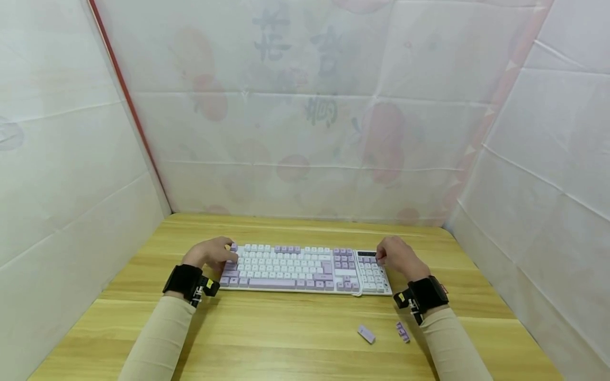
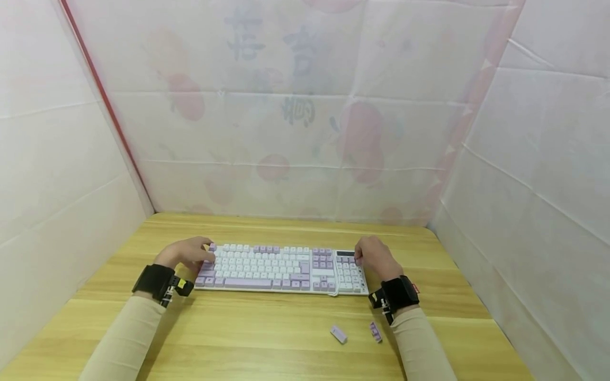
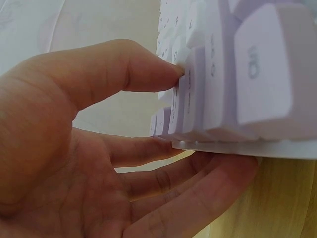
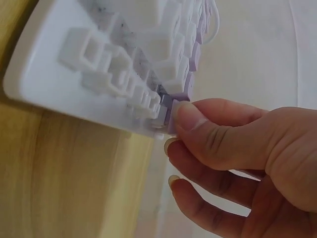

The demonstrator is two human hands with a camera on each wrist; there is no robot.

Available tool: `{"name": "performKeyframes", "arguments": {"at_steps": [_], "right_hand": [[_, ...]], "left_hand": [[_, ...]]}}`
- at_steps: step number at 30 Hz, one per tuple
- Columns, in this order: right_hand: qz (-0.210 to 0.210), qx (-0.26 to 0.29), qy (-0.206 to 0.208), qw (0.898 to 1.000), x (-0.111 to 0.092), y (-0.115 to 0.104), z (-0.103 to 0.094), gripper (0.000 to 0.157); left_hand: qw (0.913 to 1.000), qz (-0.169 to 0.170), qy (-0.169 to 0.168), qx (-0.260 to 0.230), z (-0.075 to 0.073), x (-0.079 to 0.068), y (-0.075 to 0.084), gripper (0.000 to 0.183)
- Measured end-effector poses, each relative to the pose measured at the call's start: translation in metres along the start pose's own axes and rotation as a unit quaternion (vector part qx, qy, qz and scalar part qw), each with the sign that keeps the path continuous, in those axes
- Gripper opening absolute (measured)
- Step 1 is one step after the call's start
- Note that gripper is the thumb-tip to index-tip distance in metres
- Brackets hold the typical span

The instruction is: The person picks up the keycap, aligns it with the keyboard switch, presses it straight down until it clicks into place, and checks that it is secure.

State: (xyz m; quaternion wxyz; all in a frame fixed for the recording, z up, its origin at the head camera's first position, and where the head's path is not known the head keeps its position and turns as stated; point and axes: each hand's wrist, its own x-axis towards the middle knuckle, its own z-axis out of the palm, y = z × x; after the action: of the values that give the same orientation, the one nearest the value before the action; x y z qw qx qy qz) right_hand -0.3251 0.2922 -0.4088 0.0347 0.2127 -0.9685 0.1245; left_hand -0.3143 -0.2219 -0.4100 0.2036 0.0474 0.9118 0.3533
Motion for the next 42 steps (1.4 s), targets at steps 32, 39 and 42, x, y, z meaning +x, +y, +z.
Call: {"name": "performKeyframes", "arguments": {"at_steps": [32, 39, 42], "right_hand": [[0.037, -0.068, 0.004, 0.997, 0.004, -0.006, -0.001, 0.025], [0.024, -0.082, 0.015, 0.996, 0.002, -0.005, 0.005, 0.026], [0.010, -0.093, 0.020, 0.995, 0.001, -0.009, 0.005, 0.026]], "left_hand": [[1.0000, 0.008, -0.003, 0.002, -0.004, 0.001, 0.002, 0.078], [1.0000, 0.004, -0.006, -0.001, -0.004, 0.004, 0.000, 0.077], [0.9999, 0.001, -0.012, -0.007, -0.002, 0.004, -0.002, 0.077]]}}
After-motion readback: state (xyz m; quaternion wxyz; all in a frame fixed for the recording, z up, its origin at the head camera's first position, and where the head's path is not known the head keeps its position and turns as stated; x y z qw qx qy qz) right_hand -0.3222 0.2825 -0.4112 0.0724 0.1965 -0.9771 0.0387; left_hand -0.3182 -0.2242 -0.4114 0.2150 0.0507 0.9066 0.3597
